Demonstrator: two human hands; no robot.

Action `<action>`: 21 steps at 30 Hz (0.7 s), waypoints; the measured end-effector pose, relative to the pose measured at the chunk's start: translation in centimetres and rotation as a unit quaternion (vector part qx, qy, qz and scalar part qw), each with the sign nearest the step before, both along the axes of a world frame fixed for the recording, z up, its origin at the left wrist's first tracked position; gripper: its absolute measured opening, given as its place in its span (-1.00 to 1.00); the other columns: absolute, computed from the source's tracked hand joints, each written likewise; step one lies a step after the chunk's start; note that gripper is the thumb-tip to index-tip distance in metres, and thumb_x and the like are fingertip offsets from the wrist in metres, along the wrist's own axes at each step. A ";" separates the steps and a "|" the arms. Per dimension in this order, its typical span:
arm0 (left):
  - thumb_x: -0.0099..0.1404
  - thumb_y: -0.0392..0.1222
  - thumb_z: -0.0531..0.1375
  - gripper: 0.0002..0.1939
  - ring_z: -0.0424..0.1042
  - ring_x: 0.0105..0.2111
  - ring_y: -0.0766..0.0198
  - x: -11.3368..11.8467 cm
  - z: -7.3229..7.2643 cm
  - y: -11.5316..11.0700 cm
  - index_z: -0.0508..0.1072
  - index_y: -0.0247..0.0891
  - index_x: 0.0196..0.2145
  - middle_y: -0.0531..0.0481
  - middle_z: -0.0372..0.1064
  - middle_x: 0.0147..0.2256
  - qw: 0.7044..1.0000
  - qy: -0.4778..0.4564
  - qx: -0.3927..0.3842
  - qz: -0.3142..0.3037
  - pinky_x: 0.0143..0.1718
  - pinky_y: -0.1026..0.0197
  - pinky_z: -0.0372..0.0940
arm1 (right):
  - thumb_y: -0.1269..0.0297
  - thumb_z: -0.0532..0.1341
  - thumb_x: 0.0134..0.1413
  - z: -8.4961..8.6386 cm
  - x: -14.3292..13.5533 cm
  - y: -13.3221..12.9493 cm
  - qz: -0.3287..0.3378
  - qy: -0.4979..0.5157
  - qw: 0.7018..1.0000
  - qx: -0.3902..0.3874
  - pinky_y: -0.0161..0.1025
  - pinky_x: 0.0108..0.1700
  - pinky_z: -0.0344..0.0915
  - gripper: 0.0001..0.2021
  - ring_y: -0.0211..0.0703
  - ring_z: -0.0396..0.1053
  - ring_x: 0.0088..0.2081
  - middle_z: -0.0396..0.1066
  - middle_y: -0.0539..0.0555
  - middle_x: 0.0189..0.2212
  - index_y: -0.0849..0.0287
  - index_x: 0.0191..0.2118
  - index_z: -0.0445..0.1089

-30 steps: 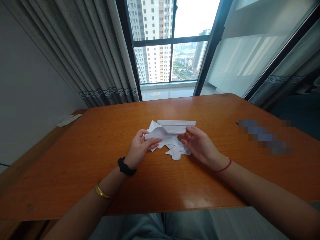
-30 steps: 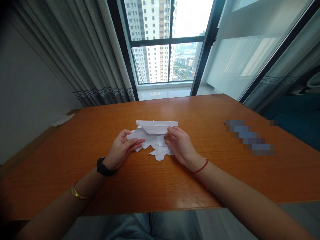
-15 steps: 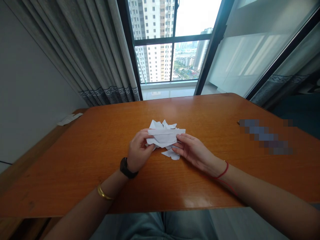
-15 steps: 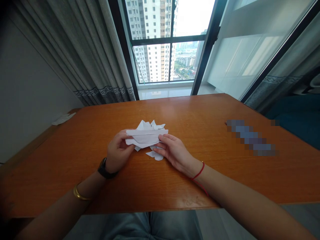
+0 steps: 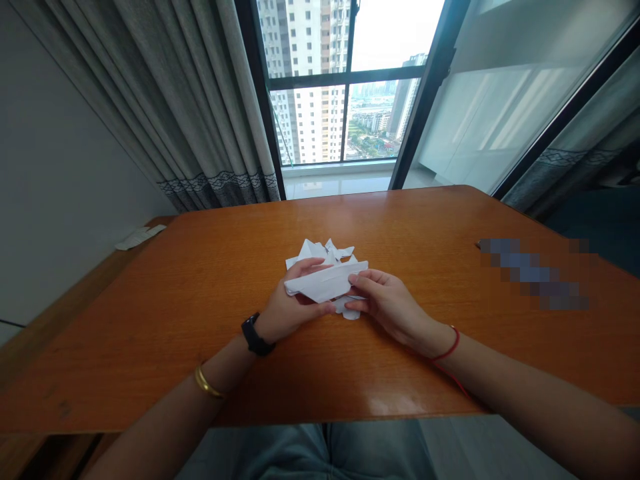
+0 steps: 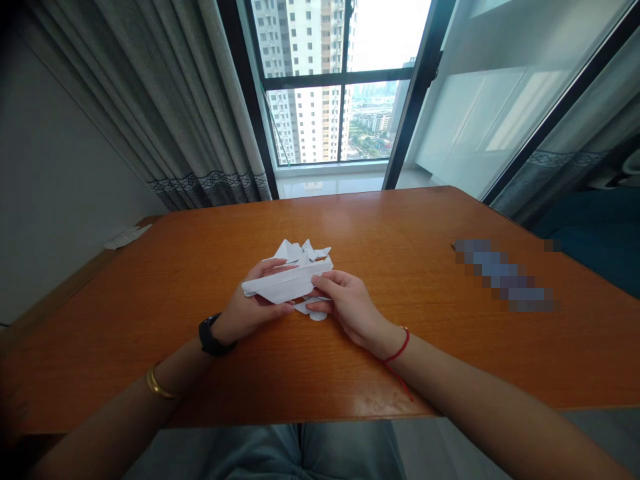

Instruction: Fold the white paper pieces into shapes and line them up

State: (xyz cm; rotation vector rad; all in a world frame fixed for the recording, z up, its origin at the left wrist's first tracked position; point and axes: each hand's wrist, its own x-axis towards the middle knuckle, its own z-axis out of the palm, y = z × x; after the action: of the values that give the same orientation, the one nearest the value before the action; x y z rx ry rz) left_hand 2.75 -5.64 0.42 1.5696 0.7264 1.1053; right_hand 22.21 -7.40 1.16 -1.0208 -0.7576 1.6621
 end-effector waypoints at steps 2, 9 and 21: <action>-0.01 -0.27 0.41 -0.41 0.37 0.01 0.12 -0.1 0.1 -0.2 0.33 -0.23 -0.01 -0.14 0.35 0.04 0.999 0.034 0.031 0.009 0.01 0.14 0.29 | 0.21 0.44 -0.21 0.1 -0.1 -0.1 0.000 -0.015 1.000 0.002 -0.40 -0.45 0.45 -0.71 -0.27 0.45 -0.48 0.48 0.08 -0.47 0.27 -0.45 0.39; 0.04 -0.24 0.36 -0.53 0.42 -0.15 0.17 -0.2 0.7 -0.7 0.36 -0.29 -0.08 -0.13 0.42 -0.09 0.989 0.123 0.078 0.035 -0.16 0.20 0.31 | 0.30 0.43 -0.20 -0.1 0.1 -0.1 0.018 -0.005 0.998 0.062 -0.47 -0.67 0.19 -0.51 -0.33 0.30 -0.62 0.37 -0.11 -0.61 0.14 -0.11 0.27; 0.18 -0.22 0.23 -0.55 0.39 -0.17 0.21 -0.9 0.2 0.6 0.30 -0.22 0.04 -0.10 0.38 -0.03 0.963 0.236 0.094 0.089 -0.18 0.19 0.30 | 0.45 0.38 -0.17 1.0 2.1 1.7 -0.070 0.039 0.996 0.029 -0.52 -0.63 0.24 -0.77 -0.42 0.24 -0.61 0.31 -0.09 -0.62 0.20 -0.41 0.30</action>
State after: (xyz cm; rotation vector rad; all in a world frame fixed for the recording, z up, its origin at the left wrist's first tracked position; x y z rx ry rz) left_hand 1.82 -4.99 0.63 1.9943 1.1246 0.9527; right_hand 24.28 -5.73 2.21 -0.9408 -0.6642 1.5419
